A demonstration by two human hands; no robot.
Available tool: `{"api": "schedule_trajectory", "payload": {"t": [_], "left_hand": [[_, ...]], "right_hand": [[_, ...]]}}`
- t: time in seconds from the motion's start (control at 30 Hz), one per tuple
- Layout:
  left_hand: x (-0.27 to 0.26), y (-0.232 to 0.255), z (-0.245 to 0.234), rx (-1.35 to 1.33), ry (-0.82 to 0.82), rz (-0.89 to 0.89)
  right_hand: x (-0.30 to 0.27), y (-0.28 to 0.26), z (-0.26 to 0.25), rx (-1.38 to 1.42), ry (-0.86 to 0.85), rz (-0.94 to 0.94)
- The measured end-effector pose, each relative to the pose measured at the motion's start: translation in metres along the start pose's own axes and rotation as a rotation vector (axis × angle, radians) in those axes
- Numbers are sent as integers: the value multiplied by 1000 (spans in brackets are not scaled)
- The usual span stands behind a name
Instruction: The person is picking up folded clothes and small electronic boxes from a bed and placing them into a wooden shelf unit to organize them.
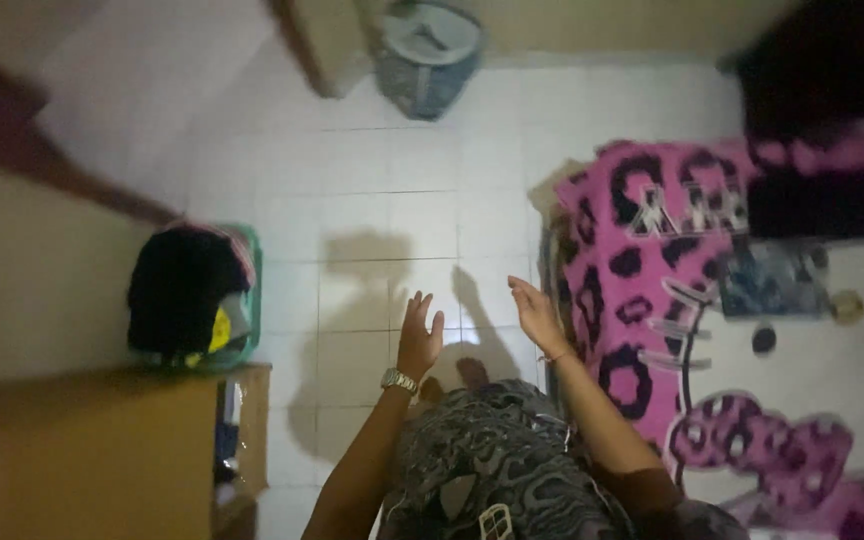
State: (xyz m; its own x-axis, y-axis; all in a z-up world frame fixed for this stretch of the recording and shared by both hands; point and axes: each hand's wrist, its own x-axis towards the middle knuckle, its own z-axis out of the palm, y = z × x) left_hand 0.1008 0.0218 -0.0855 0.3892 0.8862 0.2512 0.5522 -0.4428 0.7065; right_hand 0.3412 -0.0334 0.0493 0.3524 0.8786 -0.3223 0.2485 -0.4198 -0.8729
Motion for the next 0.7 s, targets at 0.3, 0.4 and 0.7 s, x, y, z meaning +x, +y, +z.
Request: {"api": "schedule_trajectory", "payload": {"t": [0.3,0.4,0.7], "left_hand": [[27,60,4,-151,-585,-99],[22,96,3,-213,-788,-142],[-6,140,48,-257,-945,-32]], "right_hand": [[-101,27,-31,191,508,100],[-140,85,-29,210,630,185],[-201,124,-50,368,762,420]]}}
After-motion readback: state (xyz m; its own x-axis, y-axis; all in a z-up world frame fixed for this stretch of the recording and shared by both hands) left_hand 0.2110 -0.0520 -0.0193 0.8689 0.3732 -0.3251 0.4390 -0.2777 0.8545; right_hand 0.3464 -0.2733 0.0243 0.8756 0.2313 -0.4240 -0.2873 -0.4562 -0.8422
